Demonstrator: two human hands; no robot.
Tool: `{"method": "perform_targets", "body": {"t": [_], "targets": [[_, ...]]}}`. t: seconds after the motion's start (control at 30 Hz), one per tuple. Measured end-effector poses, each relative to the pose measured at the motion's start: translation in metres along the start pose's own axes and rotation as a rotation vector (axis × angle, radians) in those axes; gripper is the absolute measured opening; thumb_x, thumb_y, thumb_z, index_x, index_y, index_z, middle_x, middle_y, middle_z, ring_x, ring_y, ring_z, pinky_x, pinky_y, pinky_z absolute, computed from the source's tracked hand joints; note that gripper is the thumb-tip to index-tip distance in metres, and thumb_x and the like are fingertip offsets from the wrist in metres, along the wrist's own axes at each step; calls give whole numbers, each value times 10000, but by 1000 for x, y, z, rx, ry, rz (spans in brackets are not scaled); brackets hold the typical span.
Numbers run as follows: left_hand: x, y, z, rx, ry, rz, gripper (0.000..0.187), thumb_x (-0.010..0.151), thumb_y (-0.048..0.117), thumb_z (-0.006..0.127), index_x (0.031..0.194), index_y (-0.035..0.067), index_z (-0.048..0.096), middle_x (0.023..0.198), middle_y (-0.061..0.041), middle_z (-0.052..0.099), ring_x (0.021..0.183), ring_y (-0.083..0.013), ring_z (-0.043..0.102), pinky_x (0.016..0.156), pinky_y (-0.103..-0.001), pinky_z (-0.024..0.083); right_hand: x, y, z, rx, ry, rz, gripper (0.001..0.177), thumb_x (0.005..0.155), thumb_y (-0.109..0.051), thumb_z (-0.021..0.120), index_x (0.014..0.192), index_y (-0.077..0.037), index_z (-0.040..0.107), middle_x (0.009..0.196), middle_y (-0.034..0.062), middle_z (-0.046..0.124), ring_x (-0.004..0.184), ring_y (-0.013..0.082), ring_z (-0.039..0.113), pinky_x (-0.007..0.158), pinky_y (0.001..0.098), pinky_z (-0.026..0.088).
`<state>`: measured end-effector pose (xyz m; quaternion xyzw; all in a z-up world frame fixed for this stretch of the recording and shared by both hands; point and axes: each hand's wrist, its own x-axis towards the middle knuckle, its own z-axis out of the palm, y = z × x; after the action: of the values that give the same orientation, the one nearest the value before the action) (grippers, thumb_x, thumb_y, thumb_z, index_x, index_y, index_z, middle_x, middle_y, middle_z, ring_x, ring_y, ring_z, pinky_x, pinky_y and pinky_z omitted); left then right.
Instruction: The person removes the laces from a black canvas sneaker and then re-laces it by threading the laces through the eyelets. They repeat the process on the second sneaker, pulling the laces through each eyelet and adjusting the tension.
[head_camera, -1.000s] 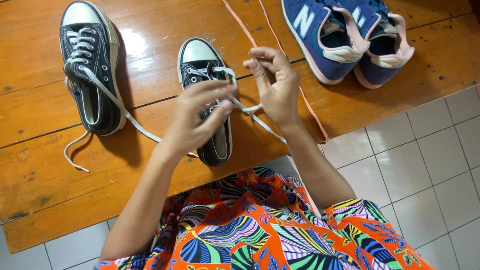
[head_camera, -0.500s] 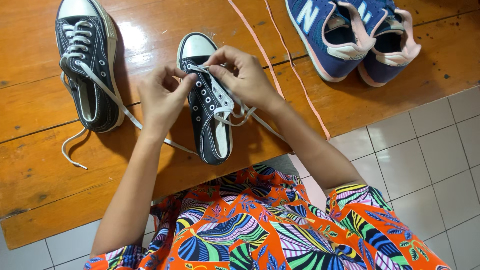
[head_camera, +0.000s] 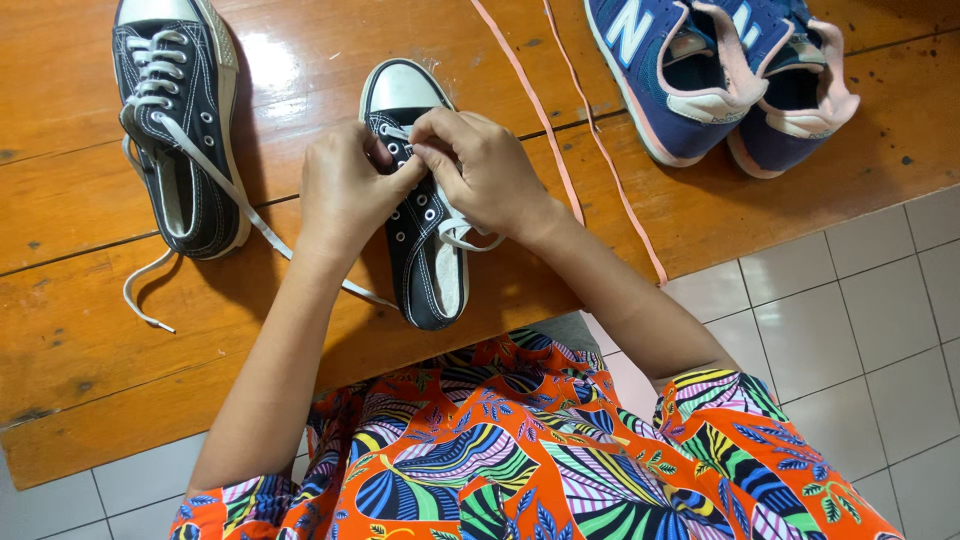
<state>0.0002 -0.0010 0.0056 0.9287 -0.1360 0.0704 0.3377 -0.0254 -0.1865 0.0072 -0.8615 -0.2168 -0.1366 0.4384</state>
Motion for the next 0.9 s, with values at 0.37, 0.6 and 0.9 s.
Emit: {"method": "perform_targets", "body": {"t": [0.37, 0.6, 0.9], "targets": [[15, -7, -34, -130, -286, -259, 199, 895, 177, 724, 942, -4, 791, 685, -115, 730, 551, -151, 683, 521, -300, 560, 4, 0, 3, 4, 0, 56, 75, 955, -67, 694, 1026, -65, 719, 939, 90, 757, 811, 217, 750, 721, 339, 592], [2, -35, -29, -787, -351, -278, 213, 997, 77, 602, 1097, -24, 760, 877, -30, 740, 728, -55, 663, 663, -233, 569, 7, -8, 15, -134, 19, -27, 69, 897, -96, 751, 957, -62, 760, 958, 90, 713, 808, 269, 713, 727, 378, 563], [0, -48, -21, -864, -413, -450, 214, 1022, 118, 603, 1165, 38, 740, 884, 15, 697, 739, -49, 627, 652, -247, 560, 16, -5, 27, -206, 21, -5, 76, 916, -129, 745, 917, -61, 779, 907, 80, 717, 748, 259, 716, 693, 382, 563]]}}
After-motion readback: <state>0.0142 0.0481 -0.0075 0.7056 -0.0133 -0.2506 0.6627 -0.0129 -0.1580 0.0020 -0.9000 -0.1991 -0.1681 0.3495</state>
